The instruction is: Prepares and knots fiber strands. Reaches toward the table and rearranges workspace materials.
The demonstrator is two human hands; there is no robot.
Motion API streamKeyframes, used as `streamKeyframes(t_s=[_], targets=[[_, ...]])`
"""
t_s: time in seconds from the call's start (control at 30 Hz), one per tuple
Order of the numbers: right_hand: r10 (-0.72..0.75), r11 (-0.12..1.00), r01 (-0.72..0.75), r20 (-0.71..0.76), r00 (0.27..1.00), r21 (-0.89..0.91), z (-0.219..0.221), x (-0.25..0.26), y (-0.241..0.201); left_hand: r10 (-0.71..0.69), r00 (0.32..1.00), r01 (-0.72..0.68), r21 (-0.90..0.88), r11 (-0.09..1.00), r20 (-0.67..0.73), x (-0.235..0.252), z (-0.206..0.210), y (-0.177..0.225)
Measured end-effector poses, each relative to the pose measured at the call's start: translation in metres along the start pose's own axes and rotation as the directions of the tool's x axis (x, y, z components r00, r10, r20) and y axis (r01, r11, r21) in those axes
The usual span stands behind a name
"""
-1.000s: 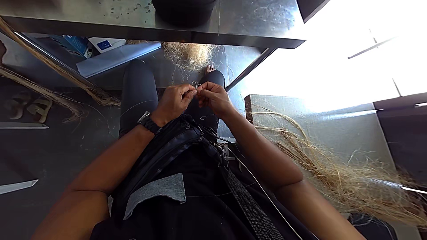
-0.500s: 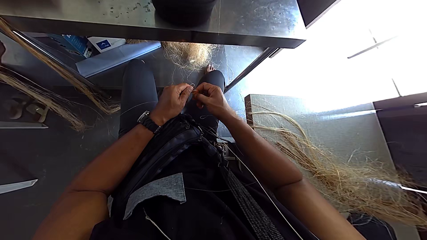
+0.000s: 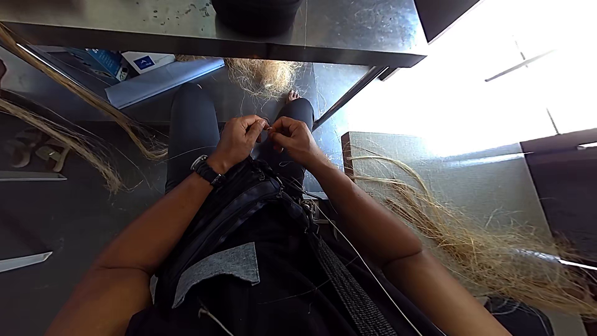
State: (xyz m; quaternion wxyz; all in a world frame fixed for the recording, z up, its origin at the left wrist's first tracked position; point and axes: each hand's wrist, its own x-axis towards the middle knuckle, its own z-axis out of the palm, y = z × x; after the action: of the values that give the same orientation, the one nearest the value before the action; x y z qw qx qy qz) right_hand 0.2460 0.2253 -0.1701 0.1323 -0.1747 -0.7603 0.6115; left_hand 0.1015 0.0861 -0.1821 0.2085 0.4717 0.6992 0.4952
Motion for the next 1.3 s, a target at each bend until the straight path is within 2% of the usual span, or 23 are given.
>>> streamKeyframes(t_s=[0.07,0.17,0.27,0.37,0.5,0.7,0.9,0.97,1.07,1.3], targets=[[0.107,0.984,-0.105,-0.007,0.994,0.145,0.000,-0.001,-0.003,-0.001,1.000,0.001,-0.045,0.999,0.001,-0.001,-0.001,0.000],[0.332,0.870,-0.308,0.005,0.943,0.386,-0.003,0.000,-0.010,0.065,0.998,-0.065,-0.051,0.997,0.001,-0.002,0.000,0.001],[0.437,0.791,-0.407,0.045,0.899,0.457,-0.004,0.000,-0.011,0.140,0.990,-0.139,-0.039,0.989,0.012,-0.002,0.002,0.004],[0.439,0.797,-0.426,0.074,0.895,0.427,-0.002,-0.001,-0.010,0.173,0.984,-0.171,-0.068,0.983,0.032,-0.002,0.003,0.004],[0.422,0.826,-0.418,0.076,0.903,0.377,0.000,-0.001,-0.010,0.138,0.989,-0.134,-0.076,0.988,0.054,-0.002,0.003,0.003],[0.274,0.918,-0.300,0.130,0.953,0.260,-0.001,-0.001,-0.008,0.023,0.995,-0.017,-0.071,0.997,0.093,0.000,0.000,-0.001],[0.218,0.931,-0.254,0.158,0.963,0.263,-0.002,0.000,-0.006,-0.006,0.995,0.020,-0.140,0.990,0.096,0.001,0.001,-0.003],[0.222,0.925,-0.260,0.160,0.962,0.276,-0.003,0.000,-0.006,0.002,0.996,0.013,-0.163,0.987,0.090,0.001,0.002,-0.003],[0.251,0.902,-0.292,0.164,0.954,0.317,-0.004,0.000,-0.008,0.024,0.997,-0.017,-0.090,0.996,0.074,-0.001,0.001,0.001],[0.317,0.821,-0.345,0.139,0.938,0.454,-0.007,0.001,-0.009,0.177,0.982,-0.180,0.049,0.982,0.058,-0.003,0.001,0.003]])
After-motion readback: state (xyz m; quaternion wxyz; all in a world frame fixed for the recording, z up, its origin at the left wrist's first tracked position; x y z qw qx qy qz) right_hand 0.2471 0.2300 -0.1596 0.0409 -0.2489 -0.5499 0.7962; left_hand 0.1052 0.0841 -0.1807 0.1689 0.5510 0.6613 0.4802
